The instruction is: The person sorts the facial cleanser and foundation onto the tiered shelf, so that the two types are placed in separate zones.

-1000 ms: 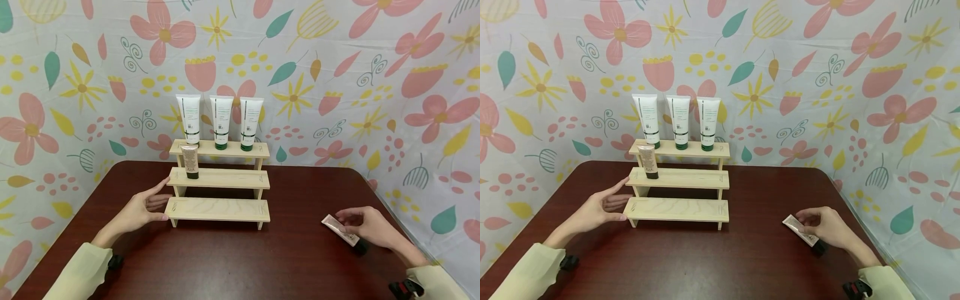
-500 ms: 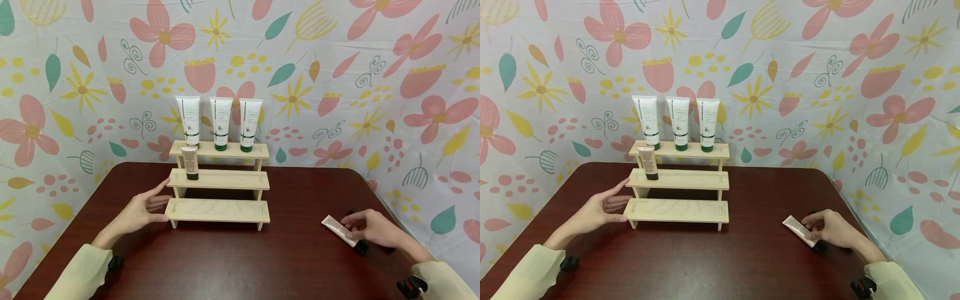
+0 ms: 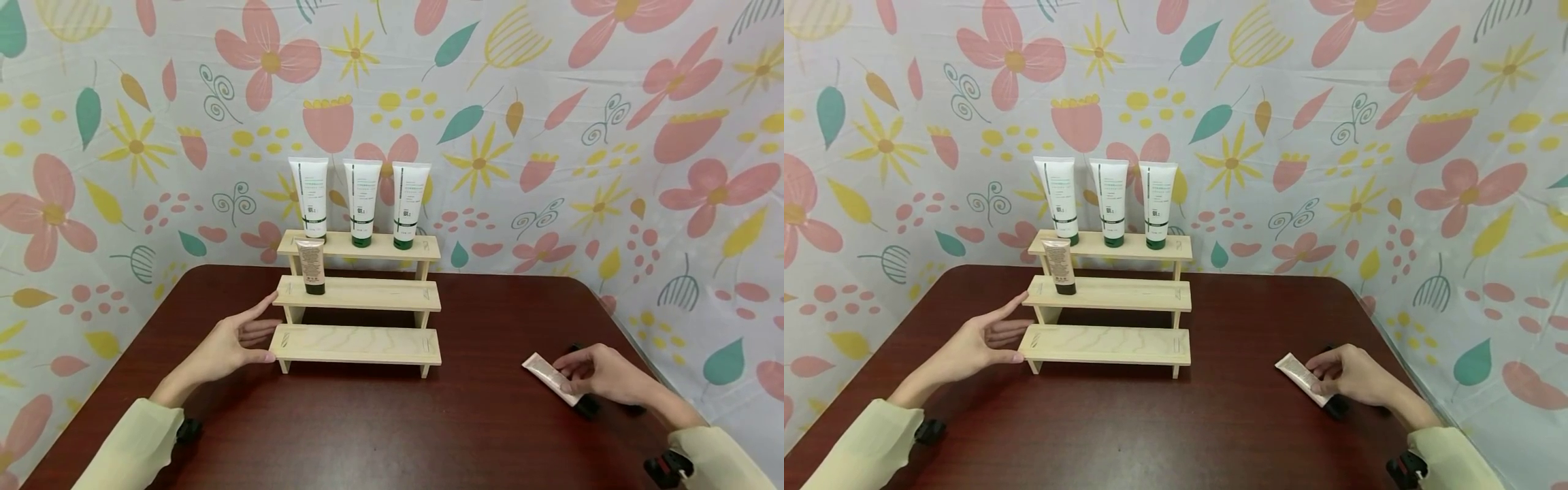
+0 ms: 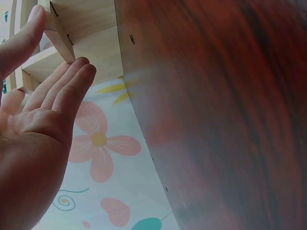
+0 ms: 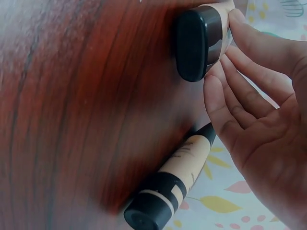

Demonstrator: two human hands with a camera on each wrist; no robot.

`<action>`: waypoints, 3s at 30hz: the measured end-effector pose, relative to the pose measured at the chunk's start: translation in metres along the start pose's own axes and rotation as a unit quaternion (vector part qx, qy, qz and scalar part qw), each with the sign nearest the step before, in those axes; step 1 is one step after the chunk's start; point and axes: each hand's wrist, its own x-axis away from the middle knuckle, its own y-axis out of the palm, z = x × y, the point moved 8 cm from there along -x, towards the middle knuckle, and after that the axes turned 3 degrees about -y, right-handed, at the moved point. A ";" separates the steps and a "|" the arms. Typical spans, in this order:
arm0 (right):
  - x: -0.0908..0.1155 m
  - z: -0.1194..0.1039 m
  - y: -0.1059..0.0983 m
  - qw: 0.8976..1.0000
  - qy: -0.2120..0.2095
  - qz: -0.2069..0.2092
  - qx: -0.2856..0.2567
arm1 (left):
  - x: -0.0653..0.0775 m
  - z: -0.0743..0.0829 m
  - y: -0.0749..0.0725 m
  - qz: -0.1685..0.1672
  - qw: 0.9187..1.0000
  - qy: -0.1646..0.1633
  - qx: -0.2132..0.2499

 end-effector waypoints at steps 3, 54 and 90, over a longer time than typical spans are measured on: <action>-0.002 -0.003 0.002 1.000 -0.004 -0.002 -0.002 | 0.000 0.000 0.000 -0.001 1.000 0.006 -0.001; -0.022 -0.008 0.019 0.990 -0.011 -0.069 -0.126 | 0.001 -0.003 0.000 0.001 1.000 0.001 0.001; -0.039 -0.065 0.031 0.993 -0.060 0.052 -0.085 | 0.001 0.000 0.000 0.001 1.000 -0.007 0.000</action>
